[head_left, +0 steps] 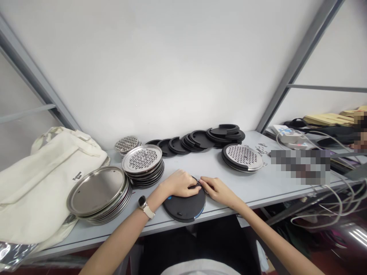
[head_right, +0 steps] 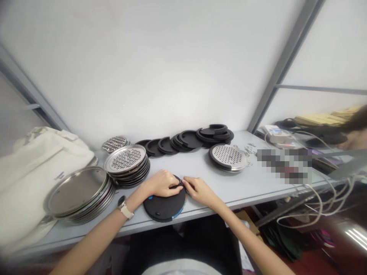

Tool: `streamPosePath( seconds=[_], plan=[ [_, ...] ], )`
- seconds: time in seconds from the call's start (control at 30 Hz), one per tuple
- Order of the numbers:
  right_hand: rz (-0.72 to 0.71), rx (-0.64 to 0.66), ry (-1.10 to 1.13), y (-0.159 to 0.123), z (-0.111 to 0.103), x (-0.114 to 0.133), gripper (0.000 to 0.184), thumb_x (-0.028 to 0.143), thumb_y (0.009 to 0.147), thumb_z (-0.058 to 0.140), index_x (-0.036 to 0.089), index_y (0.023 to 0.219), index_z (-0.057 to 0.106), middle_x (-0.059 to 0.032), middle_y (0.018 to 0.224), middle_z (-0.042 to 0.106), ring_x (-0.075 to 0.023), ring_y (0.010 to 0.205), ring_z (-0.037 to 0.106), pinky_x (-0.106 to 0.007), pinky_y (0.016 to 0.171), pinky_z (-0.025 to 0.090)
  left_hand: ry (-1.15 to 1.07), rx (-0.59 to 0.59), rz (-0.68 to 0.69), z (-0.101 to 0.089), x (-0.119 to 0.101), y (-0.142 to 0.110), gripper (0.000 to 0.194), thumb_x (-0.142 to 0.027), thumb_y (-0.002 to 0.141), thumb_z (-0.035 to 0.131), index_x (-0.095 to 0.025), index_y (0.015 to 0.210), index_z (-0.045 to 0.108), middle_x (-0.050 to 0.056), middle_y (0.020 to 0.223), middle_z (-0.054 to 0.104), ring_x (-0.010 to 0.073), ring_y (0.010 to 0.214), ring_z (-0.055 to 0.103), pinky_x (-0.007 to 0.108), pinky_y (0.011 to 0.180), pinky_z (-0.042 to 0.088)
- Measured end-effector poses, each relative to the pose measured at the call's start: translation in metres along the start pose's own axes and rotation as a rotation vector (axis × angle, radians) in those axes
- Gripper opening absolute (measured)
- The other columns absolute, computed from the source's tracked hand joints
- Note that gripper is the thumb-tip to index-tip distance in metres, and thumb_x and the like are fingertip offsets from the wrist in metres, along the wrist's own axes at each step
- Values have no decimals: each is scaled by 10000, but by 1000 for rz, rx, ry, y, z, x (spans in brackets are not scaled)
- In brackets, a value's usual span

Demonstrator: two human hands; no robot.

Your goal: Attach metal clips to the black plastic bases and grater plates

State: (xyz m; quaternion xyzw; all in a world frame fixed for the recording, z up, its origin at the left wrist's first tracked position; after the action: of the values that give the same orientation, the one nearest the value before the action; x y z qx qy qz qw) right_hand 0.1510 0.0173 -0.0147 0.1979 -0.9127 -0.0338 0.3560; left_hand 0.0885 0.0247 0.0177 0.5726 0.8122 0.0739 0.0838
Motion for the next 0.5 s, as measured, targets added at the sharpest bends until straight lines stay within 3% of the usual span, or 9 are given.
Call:
streamPosePath(
  seconds=[0.5],
  plan=[
    [-12, 65, 19, 1, 1, -3, 437, 423, 987, 291, 180, 681, 485, 27, 603, 484, -115, 566, 432, -239, 579, 314, -36, -30, 19, 2, 1, 0, 446, -385, 870, 524, -155, 488, 526, 8, 472, 564, 103, 414, 442, 286, 477, 170]
  ],
)
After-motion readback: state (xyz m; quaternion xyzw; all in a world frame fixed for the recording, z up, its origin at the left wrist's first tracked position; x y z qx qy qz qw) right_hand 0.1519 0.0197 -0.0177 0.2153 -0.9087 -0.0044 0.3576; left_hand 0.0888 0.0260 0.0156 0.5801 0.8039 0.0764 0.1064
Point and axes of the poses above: each hand's wrist, its own y-axis towards the middle knuckle, its own z-axis out of the palm, x = y × z, the point moved 10 cm from there along y, towards the middle knuckle
